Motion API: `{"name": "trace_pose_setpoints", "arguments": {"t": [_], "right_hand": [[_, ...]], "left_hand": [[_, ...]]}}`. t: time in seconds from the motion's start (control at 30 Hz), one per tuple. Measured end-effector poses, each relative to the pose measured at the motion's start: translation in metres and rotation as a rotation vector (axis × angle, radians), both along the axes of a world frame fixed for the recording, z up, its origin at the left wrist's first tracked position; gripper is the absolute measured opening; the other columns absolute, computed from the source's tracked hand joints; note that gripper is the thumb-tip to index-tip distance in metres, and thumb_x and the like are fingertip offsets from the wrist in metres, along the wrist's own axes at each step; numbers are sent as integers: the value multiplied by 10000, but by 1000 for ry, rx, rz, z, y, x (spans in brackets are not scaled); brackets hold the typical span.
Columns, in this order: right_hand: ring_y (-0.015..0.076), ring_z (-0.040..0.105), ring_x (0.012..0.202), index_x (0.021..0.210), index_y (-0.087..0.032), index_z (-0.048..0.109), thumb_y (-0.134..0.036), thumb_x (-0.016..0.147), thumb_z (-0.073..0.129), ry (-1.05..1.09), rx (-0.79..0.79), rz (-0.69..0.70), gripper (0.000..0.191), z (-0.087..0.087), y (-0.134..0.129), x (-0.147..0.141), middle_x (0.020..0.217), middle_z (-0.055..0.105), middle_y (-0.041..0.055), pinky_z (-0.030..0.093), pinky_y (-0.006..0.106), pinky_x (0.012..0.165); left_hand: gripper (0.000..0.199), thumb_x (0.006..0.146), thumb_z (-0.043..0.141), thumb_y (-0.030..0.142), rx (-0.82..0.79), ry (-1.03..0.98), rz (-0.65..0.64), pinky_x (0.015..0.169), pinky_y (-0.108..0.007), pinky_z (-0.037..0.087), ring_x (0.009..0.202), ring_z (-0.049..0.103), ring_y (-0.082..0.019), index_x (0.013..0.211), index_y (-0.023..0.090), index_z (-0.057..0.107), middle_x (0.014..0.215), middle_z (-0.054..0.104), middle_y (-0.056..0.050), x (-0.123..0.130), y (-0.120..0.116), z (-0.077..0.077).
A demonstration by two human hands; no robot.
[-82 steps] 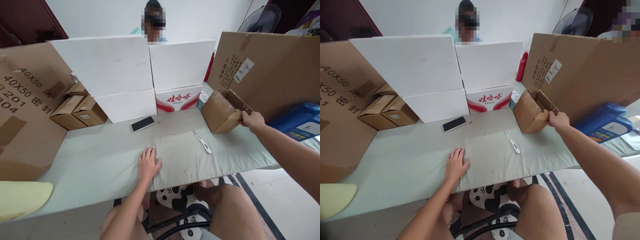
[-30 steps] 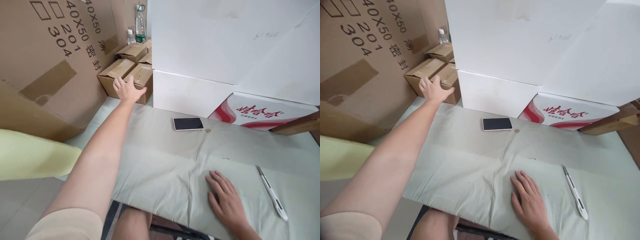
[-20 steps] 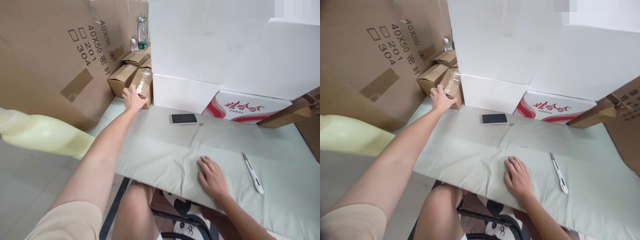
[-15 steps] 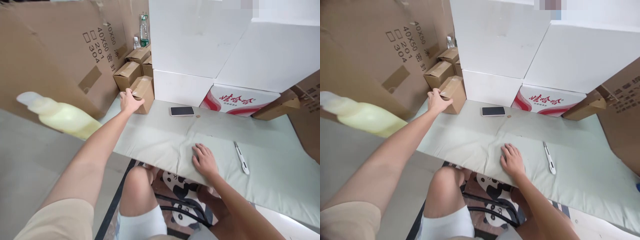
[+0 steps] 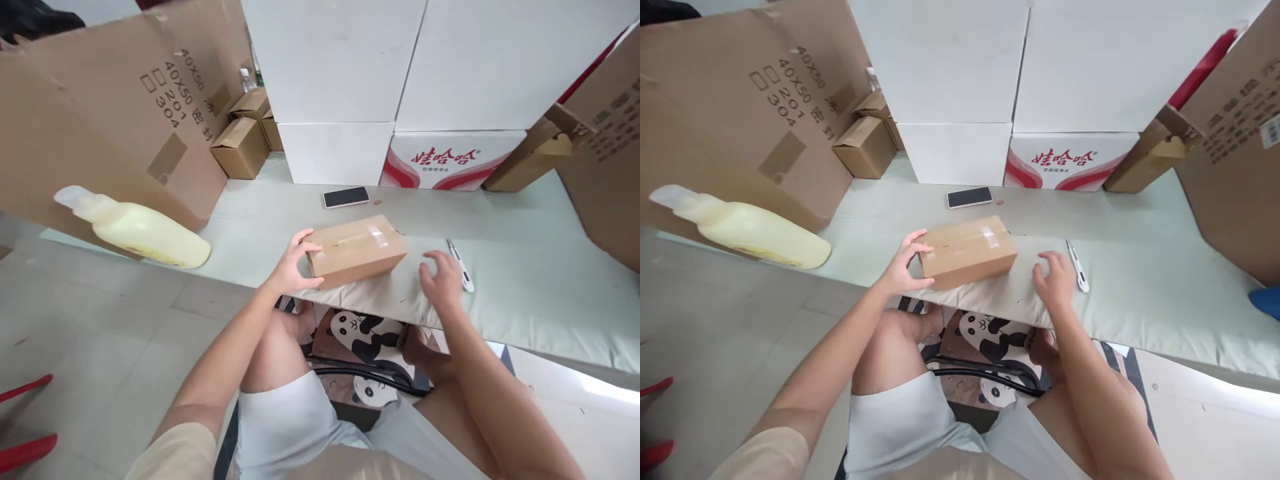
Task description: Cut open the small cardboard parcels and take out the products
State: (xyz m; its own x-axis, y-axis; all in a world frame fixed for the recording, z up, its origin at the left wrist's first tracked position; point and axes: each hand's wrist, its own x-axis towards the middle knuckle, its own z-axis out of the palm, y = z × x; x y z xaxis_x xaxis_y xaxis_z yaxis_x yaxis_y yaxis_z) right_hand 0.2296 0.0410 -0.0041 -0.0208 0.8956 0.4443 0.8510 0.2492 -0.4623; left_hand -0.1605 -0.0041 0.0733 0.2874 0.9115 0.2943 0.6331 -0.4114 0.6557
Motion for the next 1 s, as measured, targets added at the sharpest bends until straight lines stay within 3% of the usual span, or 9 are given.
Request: {"name": "trace_pose_setpoints", "arguments": {"t": [0.1,0.17,0.27,0.37,0.53,0.67,0.77,0.87,1.0], "right_hand": [[318,581,1168,1163,-179,685,-373,847,511,54,-97,-326,409,12,0,44,1165,630,164,458,489,1034],[328,572,1185,1233,-176,687,-393,838,527,8,-242,-435,479,16,-1,62,1199,606,180,452,493,1039],[317,612,1073,1304,-174,674,-347,837,540,-107,-469,-435,516,18,-3,72,1129,621,179,467,487,1001],[272,616,919,1348,-173,641,-243,788,559,-84,-548,-386,570,22,0,70,980,654,132,491,444,918],[169,555,641,1434,-254,543,-206,739,545,523,-565,-374,697,43,9,52,790,625,9,503,335,690],[118,522,534,1222,-239,622,-210,676,481,1030,-422,-244,564,61,9,36,751,591,-19,450,259,538],[141,571,561,1036,-214,636,-217,611,506,1299,-248,-108,444,68,6,31,686,569,-15,485,283,556],[155,610,624,974,-233,623,-242,628,587,1357,-119,-23,348,73,3,29,710,610,-7,514,311,618],[116,502,548,871,-275,585,-139,575,669,1288,66,-106,336,90,-6,20,580,511,-72,425,275,560]], "left_hand": [[656,652,882,404,-47,-109,-91,1171,-578,401,1530,328,-398,1225,265,594,1619,301,-166,37,20,-7],[646,664,869,512,-82,-199,-132,1168,-582,396,1537,300,-405,1201,267,607,1628,272,-165,54,28,-12],[567,754,718,705,-140,-298,-151,1154,-532,418,1550,261,-385,1099,264,634,1612,282,-146,70,30,-17],[505,834,611,716,-128,-321,-48,1124,-493,439,1553,244,-357,1061,264,606,1543,358,-144,81,26,-20],[491,844,631,556,-116,-360,46,1177,-485,381,1545,260,-317,1230,299,469,1526,388,-131,96,17,-23],[494,822,595,430,-179,-434,65,1225,-480,329,1536,290,-302,1263,297,418,1495,402,-108,104,13,-23],[477,795,590,349,-167,-470,108,1228,-491,318,1523,310,-300,1240,291,427,1476,418,-101,109,14,-25],[444,809,587,316,-142,-464,144,1213,-499,330,1512,326,-303,1228,291,442,1482,428,-95,113,16,-28],[401,859,608,427,-121,-486,56,1199,-488,345,1492,351,-315,1211,284,481,1420,477,-112,119,13,-28]]}}
